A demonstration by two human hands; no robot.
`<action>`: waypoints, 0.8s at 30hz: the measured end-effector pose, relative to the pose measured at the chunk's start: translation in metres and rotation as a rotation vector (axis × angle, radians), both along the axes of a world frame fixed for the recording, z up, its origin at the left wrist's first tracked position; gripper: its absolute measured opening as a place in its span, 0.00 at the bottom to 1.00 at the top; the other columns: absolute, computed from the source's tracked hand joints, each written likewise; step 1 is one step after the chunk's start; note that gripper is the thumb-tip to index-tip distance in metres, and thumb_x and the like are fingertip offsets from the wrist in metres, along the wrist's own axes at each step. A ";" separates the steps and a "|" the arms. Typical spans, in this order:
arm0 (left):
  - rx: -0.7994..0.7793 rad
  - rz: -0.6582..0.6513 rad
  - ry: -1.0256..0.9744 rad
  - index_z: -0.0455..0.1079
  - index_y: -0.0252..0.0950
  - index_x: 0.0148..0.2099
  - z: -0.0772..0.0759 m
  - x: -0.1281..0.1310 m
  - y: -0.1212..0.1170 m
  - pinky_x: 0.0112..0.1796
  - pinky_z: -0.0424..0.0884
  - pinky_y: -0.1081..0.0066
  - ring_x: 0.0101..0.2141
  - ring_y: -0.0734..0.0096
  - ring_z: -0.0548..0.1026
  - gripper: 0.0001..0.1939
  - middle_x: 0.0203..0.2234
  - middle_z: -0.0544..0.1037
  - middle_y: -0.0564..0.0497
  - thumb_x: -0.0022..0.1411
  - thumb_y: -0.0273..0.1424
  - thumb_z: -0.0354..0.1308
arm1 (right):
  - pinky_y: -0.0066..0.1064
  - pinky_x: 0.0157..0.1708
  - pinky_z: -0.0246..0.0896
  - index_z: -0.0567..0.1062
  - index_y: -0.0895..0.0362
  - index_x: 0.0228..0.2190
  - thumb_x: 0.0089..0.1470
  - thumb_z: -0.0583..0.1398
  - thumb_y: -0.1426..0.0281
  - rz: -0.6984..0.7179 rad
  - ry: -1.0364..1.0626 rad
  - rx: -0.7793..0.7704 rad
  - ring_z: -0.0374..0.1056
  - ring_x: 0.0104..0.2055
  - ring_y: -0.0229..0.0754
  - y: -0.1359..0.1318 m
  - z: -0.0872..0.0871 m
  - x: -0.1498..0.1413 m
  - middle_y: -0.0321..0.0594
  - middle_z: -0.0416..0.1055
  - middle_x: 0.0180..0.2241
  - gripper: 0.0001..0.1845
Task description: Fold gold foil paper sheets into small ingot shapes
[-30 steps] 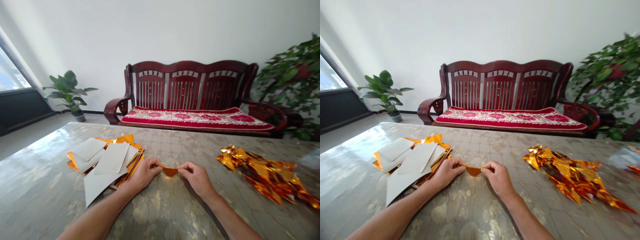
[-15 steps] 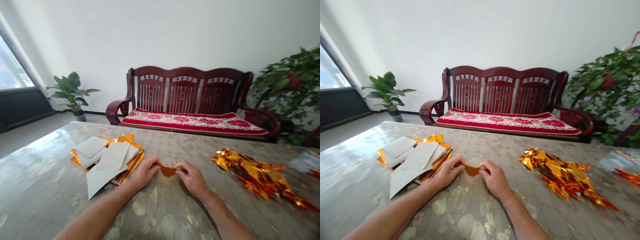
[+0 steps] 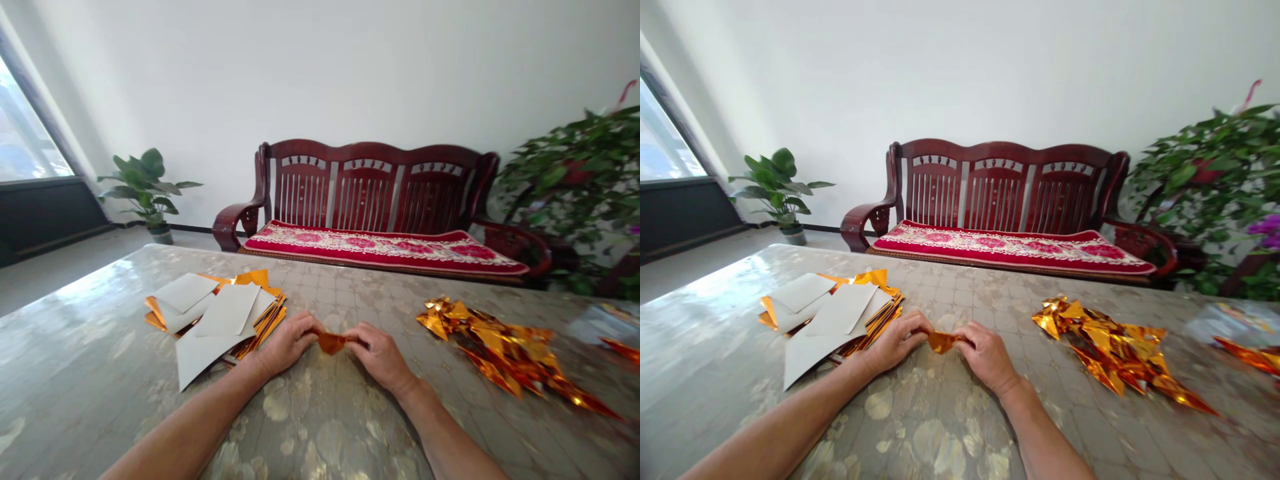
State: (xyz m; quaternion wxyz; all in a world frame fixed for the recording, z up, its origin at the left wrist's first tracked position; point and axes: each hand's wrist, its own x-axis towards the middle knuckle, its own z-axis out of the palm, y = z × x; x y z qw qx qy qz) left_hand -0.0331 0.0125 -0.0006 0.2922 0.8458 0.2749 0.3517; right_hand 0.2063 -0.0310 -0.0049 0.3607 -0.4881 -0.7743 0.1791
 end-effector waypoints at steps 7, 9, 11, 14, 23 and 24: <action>-0.025 -0.001 0.006 0.72 0.36 0.38 -0.003 0.002 0.000 0.41 0.67 0.70 0.38 0.68 0.72 0.05 0.34 0.74 0.50 0.63 0.25 0.55 | 0.30 0.39 0.62 0.79 0.49 0.35 0.57 0.59 0.70 0.044 -0.006 0.009 0.71 0.37 0.41 -0.001 0.001 0.001 0.36 0.76 0.33 0.08; -0.029 0.003 0.008 0.72 0.36 0.37 -0.004 0.002 0.001 0.40 0.67 0.70 0.37 0.69 0.72 0.04 0.33 0.74 0.51 0.62 0.25 0.56 | 0.30 0.39 0.62 0.79 0.49 0.35 0.58 0.59 0.70 0.052 -0.004 0.015 0.71 0.37 0.41 -0.001 0.001 0.000 0.35 0.75 0.33 0.08; -0.032 0.006 0.011 0.71 0.36 0.37 -0.004 0.002 0.001 0.40 0.67 0.71 0.37 0.69 0.72 0.04 0.33 0.74 0.51 0.62 0.24 0.56 | 0.30 0.39 0.63 0.79 0.50 0.35 0.58 0.59 0.71 0.060 -0.006 0.023 0.71 0.37 0.40 -0.001 0.001 0.000 0.35 0.75 0.33 0.08; -0.029 -0.007 0.012 0.72 0.36 0.38 -0.005 0.002 0.001 0.40 0.67 0.72 0.37 0.69 0.72 0.04 0.33 0.74 0.51 0.63 0.24 0.56 | 0.29 0.38 0.63 0.80 0.49 0.35 0.58 0.59 0.71 0.070 -0.011 0.042 0.71 0.36 0.40 -0.002 0.001 0.001 0.36 0.75 0.32 0.09; 0.050 -0.005 0.013 0.71 0.36 0.38 -0.004 0.001 -0.002 0.40 0.66 0.72 0.38 0.69 0.71 0.07 0.34 0.72 0.51 0.65 0.23 0.52 | 0.27 0.34 0.64 0.79 0.50 0.42 0.62 0.56 0.72 0.130 -0.055 0.237 0.71 0.34 0.38 0.001 -0.004 0.000 0.37 0.73 0.32 0.12; 0.070 0.006 0.009 0.71 0.36 0.38 -0.004 0.001 -0.002 0.40 0.66 0.72 0.38 0.70 0.71 0.07 0.34 0.71 0.50 0.66 0.23 0.51 | 0.26 0.33 0.64 0.78 0.50 0.43 0.62 0.56 0.72 0.136 -0.060 0.268 0.70 0.34 0.38 0.001 -0.004 0.000 0.37 0.73 0.32 0.12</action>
